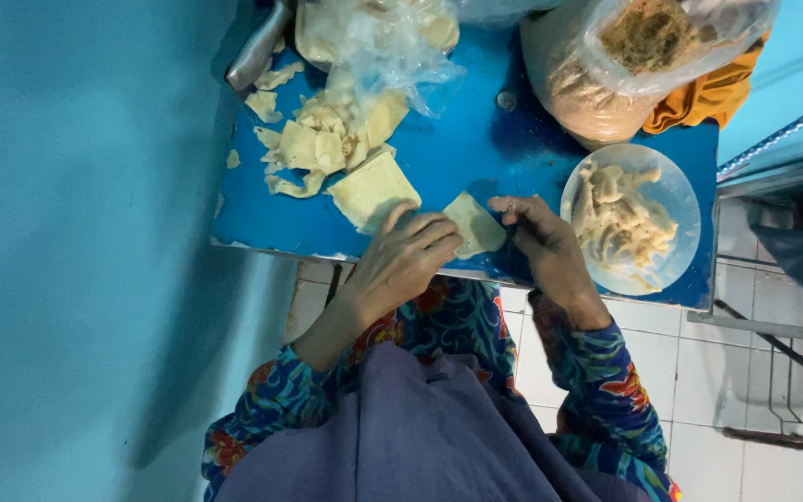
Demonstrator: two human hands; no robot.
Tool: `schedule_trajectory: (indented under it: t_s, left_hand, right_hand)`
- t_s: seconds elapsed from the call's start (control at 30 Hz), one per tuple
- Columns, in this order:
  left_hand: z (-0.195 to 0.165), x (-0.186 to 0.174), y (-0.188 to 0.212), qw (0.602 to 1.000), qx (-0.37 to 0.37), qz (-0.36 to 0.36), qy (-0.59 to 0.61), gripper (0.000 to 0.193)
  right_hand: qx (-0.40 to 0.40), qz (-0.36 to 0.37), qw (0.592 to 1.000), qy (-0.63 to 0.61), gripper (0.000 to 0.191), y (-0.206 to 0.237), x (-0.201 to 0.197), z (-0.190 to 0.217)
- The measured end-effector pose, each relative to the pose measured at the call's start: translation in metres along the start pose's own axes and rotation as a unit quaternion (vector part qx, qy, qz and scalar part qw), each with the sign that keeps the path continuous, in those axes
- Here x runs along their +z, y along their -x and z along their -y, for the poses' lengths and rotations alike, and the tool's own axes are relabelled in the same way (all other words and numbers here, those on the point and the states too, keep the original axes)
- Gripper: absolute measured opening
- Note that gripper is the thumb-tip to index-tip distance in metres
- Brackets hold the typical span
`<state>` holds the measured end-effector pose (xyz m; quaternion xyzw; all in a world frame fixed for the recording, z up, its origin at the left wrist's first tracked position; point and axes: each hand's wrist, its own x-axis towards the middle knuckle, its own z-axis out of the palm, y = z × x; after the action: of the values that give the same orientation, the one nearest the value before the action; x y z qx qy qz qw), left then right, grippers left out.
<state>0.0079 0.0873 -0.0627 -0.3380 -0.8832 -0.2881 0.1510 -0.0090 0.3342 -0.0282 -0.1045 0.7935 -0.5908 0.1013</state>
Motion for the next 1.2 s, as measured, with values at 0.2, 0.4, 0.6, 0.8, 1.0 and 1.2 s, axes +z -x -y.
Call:
schedule_trajectory:
  t_s: [0.2,0.4,0.6,0.8,1.0,1.2]
  left_hand:
    - [0.003,0.006,0.007,1.000,-0.003,-0.002,0.017,0.024]
    - [0.005,0.005,0.008,0.999,-0.023,0.014,0.030,0.021]
    - [0.008,0.006,0.008,0.999,-0.027,0.012,0.041,0.021]
    - [0.009,0.007,0.009,0.999,-0.028,0.007,0.046,0.022]
    - [0.011,0.007,0.008,0.998,-0.031,0.020,0.057,0.021]
    - [0.009,0.004,0.007,0.998,-0.022,0.018,0.051,0.022]
  right_hand:
    - [-0.094,0.025,0.979,0.179,0.068,-0.012,0.009,0.006]
    - [-0.226,-0.040,0.780,0.582,0.055,-0.020,0.025,0.009]
    - [-0.232,-0.062,0.679,0.694,0.038,-0.025,0.017,0.022]
    - [-0.217,-0.024,0.871,0.440,0.057,-0.021,0.020,0.026]
    - [-0.152,0.001,0.880,0.450,0.063,-0.005,0.023,0.005]
    - [-0.160,-0.034,0.903,0.396,0.021,-0.032,0.025,-0.009]
